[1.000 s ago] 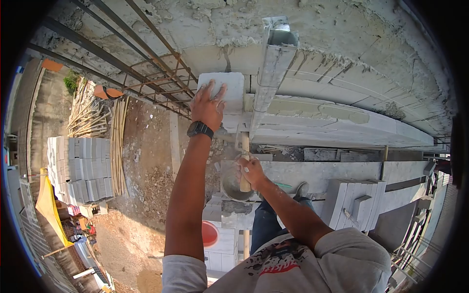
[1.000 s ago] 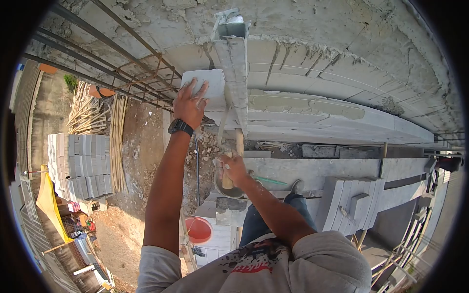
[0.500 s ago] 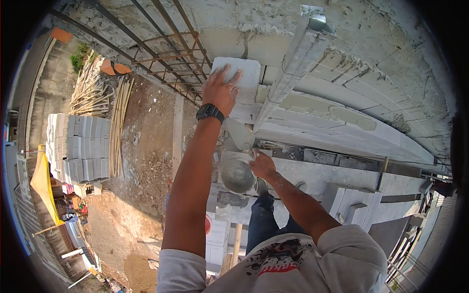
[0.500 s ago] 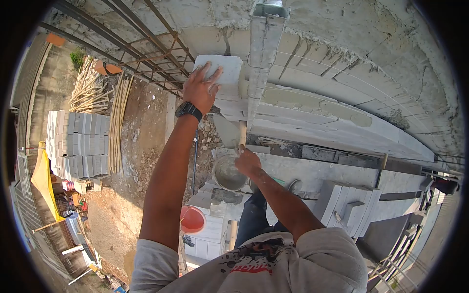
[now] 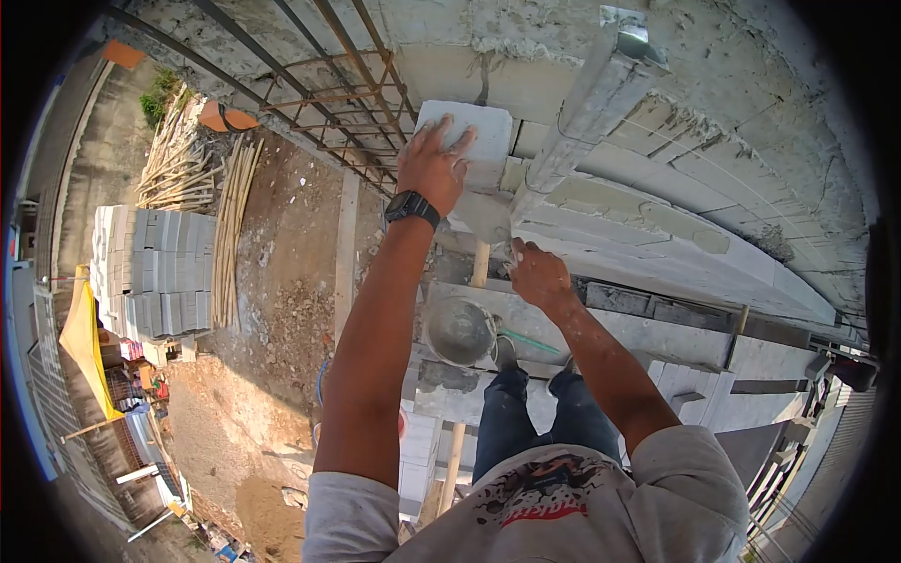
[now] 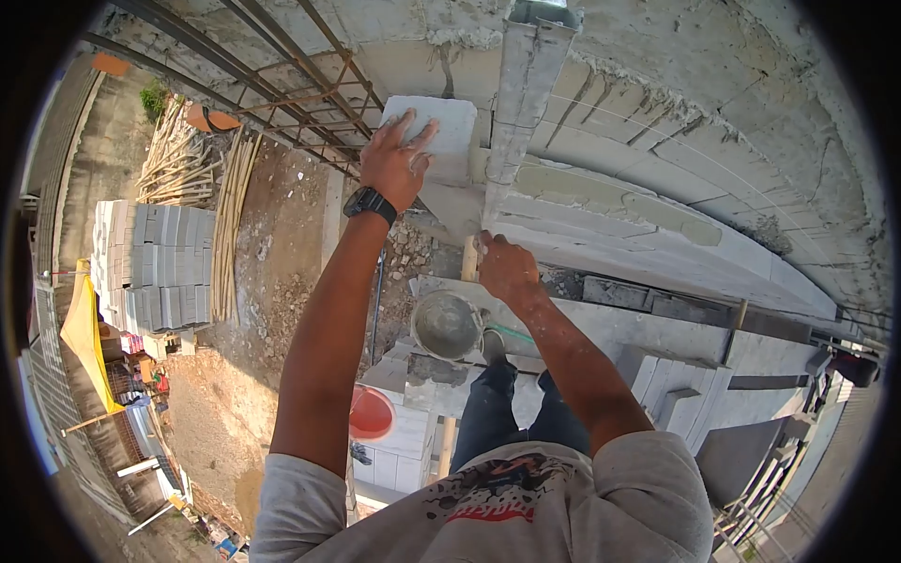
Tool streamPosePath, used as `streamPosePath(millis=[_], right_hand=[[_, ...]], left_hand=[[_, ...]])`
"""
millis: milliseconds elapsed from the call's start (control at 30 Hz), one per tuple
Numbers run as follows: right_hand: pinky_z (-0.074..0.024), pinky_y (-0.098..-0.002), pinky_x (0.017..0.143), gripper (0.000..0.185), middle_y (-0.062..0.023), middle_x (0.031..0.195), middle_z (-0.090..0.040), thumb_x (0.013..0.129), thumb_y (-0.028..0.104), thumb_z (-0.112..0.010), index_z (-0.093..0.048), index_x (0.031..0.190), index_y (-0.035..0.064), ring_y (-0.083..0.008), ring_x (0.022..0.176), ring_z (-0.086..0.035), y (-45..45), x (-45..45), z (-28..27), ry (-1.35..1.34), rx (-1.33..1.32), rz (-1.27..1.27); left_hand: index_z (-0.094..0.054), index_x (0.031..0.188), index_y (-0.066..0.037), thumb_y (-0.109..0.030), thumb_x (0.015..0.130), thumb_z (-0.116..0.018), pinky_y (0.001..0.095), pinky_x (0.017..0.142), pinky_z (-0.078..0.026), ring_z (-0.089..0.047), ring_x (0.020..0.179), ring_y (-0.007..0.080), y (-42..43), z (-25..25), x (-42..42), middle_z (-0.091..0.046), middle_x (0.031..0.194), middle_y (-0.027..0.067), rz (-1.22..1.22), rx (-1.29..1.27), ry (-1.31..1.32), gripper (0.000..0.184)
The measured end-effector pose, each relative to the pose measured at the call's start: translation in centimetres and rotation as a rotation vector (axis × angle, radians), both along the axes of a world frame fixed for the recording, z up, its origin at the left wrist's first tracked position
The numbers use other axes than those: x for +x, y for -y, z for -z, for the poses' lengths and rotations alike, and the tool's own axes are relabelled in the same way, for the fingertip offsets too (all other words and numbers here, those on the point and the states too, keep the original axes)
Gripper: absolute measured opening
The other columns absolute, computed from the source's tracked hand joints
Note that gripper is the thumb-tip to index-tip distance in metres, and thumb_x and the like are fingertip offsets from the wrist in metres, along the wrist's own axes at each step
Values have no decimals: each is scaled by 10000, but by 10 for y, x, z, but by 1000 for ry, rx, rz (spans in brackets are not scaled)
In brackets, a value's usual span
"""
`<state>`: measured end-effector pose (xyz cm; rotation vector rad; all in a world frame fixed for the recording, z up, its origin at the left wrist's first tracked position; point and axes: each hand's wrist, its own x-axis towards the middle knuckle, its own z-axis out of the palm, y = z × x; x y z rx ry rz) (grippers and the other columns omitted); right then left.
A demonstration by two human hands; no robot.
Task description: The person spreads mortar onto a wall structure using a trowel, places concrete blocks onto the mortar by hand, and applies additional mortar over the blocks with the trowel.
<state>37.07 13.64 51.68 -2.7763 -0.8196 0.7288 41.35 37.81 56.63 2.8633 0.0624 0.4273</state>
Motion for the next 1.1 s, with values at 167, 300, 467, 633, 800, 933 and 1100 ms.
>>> streamPosePath(millis=[167, 300, 467, 633, 800, 933, 1100], right_hand=[[-552, -484, 883, 474, -209, 1181, -653, 914, 328, -612, -496, 1265, 30, -391, 1042, -673, 19, -25, 78, -223, -62, -52], [-557, -470, 890, 459, -184, 1164, -688, 901, 299, -616, -554, 1261, 22, -369, 1053, -684, 9, -15, 216, -219, -170, -121], [-564, -453, 885, 372, -196, 1113, -711, 886, 210, -571, -631, 1209, 37, -356, 1058, -690, -64, 42, 318, -190, -386, -176], [-564, -445, 879, 311, -193, 1151, -702, 856, 152, -575, -685, 1121, 33, -354, 1074, -684, -104, 74, 369, -183, -350, -138], [-567, -457, 857, 319, -182, 1164, -690, 886, 222, -608, -680, 1124, 23, -353, 1085, -676, -108, 71, 357, -150, -345, -212], [-570, -461, 839, 393, -185, 1128, -676, 921, 311, -617, -618, 1220, 56, -353, 1086, -667, -89, 56, 333, -84, -233, -179], [-534, -479, 910, 567, -203, 1180, -656, 935, 381, -594, -459, 1416, 113, -380, 1094, -650, -17, 29, 324, -164, -44, -190]], left_hand=[[-541, 1413, -375, -232, 883, -677, 509, 1101, -354, -407, 1371, 360, -5, 5, 1, -426, 1535, 61, 24, -8, 46, 565], [-446, 1489, -266, -248, 892, -671, 525, 1132, -313, -347, 1405, 421, -10, 32, -9, -326, 1579, 159, 27, -100, 210, 639], [-189, 1534, 80, -254, 951, -609, 501, 1186, -222, -219, 1466, 467, 43, 200, -136, -193, 1583, 322, -496, -576, 392, 792], [-83, 1560, 27, -254, 919, -663, 479, 1205, -201, -151, 1483, 467, 204, 432, -422, -161, 1591, 316, -961, -1000, -403, 909], [-87, 1545, 66, -344, 843, -740, 454, 1221, -181, -163, 1477, 467, 320, 395, -649, -173, 1570, 353, -1114, -1029, -1092, 1043], [-54, 1557, 37, -406, 831, -730, 437, 1214, -225, -183, 1482, 442, 322, 372, -700, -186, 1565, 354, -1144, -1020, -1323, 1086], [-220, 1526, 62, -344, 831, -745, 451, 1170, -310, -344, 1413, 426, 295, 397, -634, -295, 1538, 319, -1144, -1013, -1009, 961]])
